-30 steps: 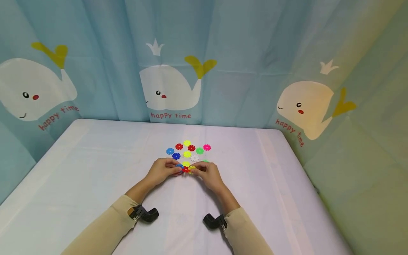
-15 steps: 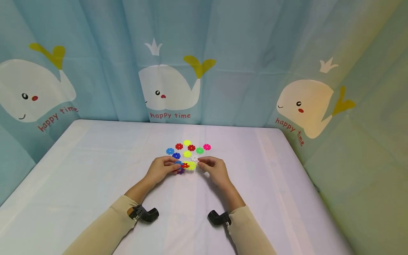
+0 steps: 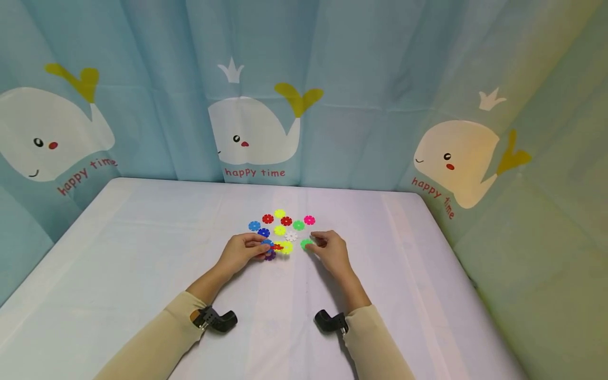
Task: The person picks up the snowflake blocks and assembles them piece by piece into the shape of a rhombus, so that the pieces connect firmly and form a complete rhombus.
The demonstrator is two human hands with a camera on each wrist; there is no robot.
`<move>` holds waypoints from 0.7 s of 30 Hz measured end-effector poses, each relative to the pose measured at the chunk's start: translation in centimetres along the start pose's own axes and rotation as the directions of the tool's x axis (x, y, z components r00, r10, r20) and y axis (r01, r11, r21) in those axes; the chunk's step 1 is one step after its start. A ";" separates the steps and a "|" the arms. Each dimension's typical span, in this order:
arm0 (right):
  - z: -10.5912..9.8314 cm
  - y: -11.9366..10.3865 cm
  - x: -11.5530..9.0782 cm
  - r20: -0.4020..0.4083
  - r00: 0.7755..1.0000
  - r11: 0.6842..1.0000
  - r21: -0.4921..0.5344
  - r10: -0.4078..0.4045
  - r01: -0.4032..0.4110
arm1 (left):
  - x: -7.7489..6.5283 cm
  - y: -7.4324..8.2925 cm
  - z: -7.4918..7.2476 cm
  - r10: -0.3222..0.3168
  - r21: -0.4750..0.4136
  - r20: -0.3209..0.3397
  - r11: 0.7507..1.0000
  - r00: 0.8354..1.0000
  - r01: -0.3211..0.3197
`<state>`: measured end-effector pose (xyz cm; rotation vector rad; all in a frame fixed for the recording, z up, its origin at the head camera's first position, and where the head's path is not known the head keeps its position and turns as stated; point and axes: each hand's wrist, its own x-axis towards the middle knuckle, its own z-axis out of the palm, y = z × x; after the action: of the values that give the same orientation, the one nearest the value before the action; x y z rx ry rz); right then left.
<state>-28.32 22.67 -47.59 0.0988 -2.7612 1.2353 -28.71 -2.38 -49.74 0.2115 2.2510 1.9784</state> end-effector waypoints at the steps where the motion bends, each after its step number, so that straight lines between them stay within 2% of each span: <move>1: 0.0 0.0 0.1 0.014 1.000 1.000 -0.022 -0.003 0.003 | 0.0 0.0 0.0 0.001 -0.006 0.003 1.000 1.000 -0.001; 5: 0.2 0.0 0.3 0.055 0.998 0.998 -0.064 -0.017 0.020 | 0.1 -0.1 0.0 -0.001 -0.041 0.011 0.999 1.000 0.001; 9: 0.2 0.0 0.3 0.054 0.998 0.998 -0.068 -0.014 0.018 | 0.2 -0.1 0.0 -0.002 -0.032 0.002 0.999 1.000 0.002; 17: 0.1 -0.3 0.1 0.018 0.999 0.999 0.013 0.029 -0.030 | 0.2 -0.3 0.0 -0.007 -0.020 -0.006 1.000 1.000 0.007; 21: 0.0 -0.4 0.0 0.054 0.998 0.994 0.100 0.035 -0.041 | 0.3 -0.3 0.0 -0.005 -0.026 0.002 1.000 1.000 0.006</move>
<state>-28.29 22.36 -47.29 0.0891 -2.7560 1.4016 -28.97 -2.39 -50.05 0.2042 2.2214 2.0021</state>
